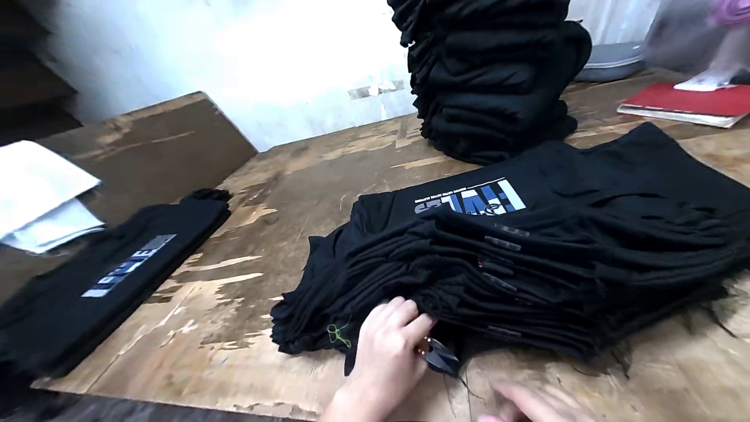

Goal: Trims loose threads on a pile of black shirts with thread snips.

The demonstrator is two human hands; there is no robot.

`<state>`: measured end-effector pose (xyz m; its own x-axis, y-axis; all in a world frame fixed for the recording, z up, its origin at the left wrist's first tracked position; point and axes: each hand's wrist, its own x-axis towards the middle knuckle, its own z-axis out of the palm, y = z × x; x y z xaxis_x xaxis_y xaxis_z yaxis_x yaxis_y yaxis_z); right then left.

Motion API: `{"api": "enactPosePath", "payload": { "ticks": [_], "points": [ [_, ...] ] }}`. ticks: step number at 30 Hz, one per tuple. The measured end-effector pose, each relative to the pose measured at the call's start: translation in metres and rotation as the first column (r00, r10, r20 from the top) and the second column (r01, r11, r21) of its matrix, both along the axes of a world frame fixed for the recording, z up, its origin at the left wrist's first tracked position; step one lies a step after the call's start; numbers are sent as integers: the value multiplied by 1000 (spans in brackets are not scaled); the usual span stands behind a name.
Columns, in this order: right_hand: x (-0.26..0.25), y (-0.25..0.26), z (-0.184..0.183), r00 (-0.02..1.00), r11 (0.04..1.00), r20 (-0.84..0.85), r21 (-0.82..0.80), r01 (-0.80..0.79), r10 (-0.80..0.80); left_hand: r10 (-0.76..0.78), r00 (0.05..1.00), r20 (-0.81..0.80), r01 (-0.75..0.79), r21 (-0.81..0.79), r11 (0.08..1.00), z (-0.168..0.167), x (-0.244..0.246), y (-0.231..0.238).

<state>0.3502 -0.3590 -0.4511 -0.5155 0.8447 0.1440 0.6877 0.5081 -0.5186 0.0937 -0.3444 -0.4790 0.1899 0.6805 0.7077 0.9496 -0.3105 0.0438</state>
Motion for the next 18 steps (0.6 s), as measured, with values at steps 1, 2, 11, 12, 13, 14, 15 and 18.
{"api": "enactPosePath", "payload": {
  "ticks": [1, 2, 11, 12, 13, 14, 15, 18],
  "points": [
    [-9, 3, -5, 999, 996, -38, 87, 12, -8, 53, 997, 55, -49, -81, 996, 4, 5, -8],
    [-19, 8, -12, 997, 986, -72, 169, 13, -1, 108, 988, 110, -90, -153, 984, 8, 9, -15],
    [-53, 17, -46, 845, 927, -480, 372, -46, 235, 389, 782, 486, 88, -704, 705, 35, 26, -35],
    [-54, 17, -45, 827, 936, -515, 350, -38, 226, 353, 752, 556, 126, -647, 752, 30, 26, -34],
    [-54, 18, -43, 813, 948, -546, 316, -25, 204, 307, 716, 627, 155, -572, 806, 25, 25, -32],
    [-55, 19, -39, 802, 962, -574, 274, -3, 166, 266, 676, 687, 186, -508, 841, 21, 24, -31],
    [-55, 20, -37, 801, 972, -588, 233, 30, 116, 242, 642, 727, 210, -471, 857, 19, 23, -31],
    [-57, 18, -37, 786, 986, -618, 145, 88, 20, 236, 686, 688, 177, -473, 863, 22, 25, -40]
  ]
}}
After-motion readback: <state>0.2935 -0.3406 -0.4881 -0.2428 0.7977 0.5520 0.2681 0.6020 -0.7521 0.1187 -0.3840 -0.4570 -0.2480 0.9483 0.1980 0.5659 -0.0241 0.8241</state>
